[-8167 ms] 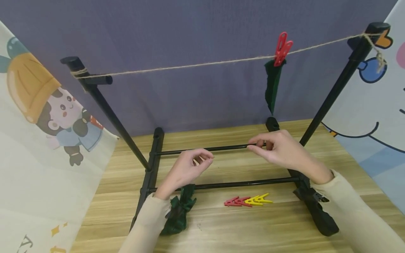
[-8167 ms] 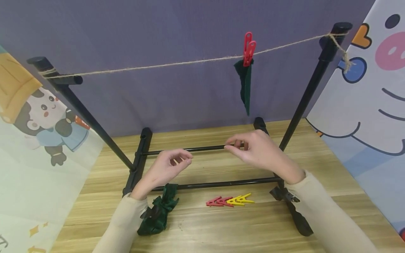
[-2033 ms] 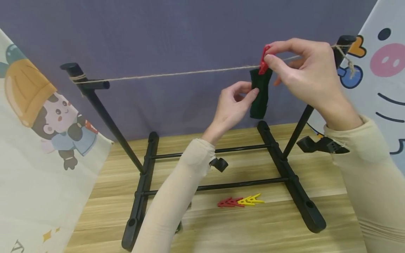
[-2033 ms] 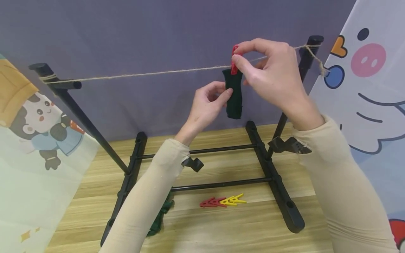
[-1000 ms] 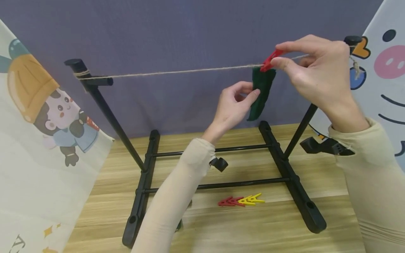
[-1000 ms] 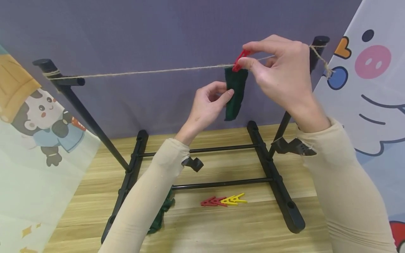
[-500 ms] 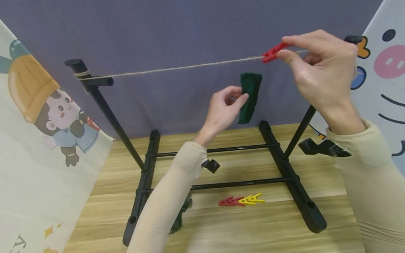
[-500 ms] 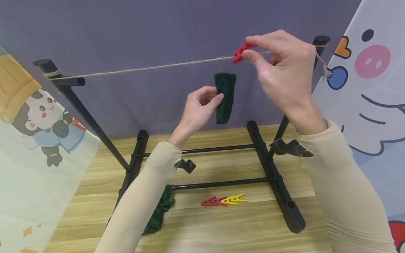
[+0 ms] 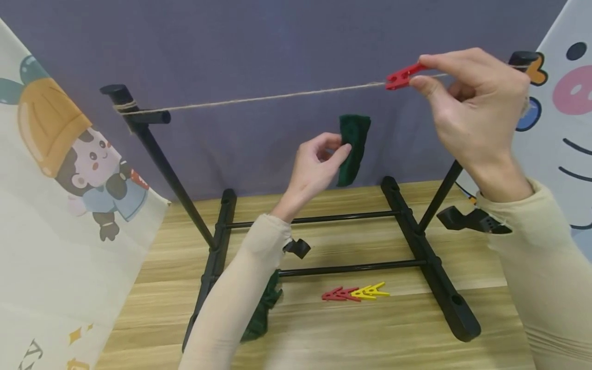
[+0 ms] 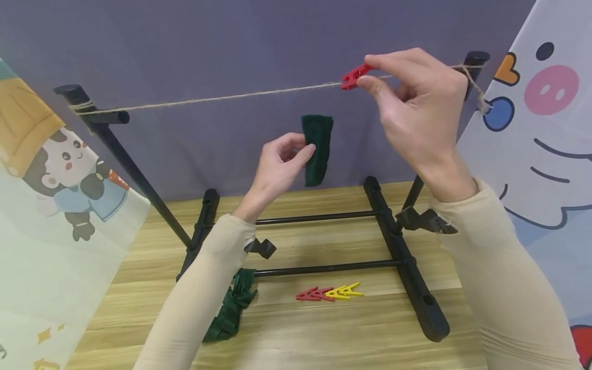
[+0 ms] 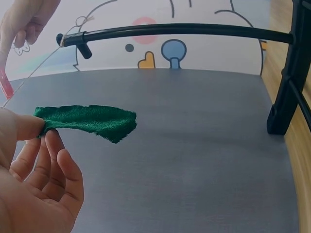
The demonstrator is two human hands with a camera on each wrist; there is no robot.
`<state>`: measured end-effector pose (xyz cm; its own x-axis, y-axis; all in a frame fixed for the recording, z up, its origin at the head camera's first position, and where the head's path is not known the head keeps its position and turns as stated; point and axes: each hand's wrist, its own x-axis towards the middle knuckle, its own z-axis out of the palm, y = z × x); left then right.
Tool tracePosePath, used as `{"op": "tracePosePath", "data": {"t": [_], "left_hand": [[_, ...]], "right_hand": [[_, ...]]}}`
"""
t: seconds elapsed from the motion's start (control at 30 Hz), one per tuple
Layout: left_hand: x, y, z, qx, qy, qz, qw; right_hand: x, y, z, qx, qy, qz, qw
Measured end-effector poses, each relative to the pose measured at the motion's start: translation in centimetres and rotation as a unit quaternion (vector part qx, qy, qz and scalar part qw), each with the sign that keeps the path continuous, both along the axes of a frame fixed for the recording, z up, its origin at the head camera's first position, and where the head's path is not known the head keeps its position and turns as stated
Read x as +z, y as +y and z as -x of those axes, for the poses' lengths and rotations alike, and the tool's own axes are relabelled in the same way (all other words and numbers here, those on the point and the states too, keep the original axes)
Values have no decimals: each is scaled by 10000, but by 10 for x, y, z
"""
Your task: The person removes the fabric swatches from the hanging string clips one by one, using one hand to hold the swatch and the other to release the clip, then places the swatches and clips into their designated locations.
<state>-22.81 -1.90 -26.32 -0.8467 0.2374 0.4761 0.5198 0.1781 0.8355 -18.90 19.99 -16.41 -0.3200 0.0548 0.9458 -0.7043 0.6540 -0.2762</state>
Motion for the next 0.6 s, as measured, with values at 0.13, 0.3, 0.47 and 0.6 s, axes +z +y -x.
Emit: {"op": "tracePosePath", "data": {"t": [0.13, 0.3, 0.47, 0.6], "left_hand": [[-1, -2, -3, -48, 114, -26, 9999], [-3, -5, -6, -75, 146, 41, 9999], [-6, -8, -6, -25, 154, 98, 9998], [-8, -10, -7, -27, 160, 125, 9998]], "right_hand": [[-2, 1, -1, -37, -8, 66, 10000], [-5, 0, -2, -83, -58, 245, 9996], [-7, -2, -4, 4, -102, 340, 9994], [-10, -2, -6, 53, -114, 301, 9995]]}}
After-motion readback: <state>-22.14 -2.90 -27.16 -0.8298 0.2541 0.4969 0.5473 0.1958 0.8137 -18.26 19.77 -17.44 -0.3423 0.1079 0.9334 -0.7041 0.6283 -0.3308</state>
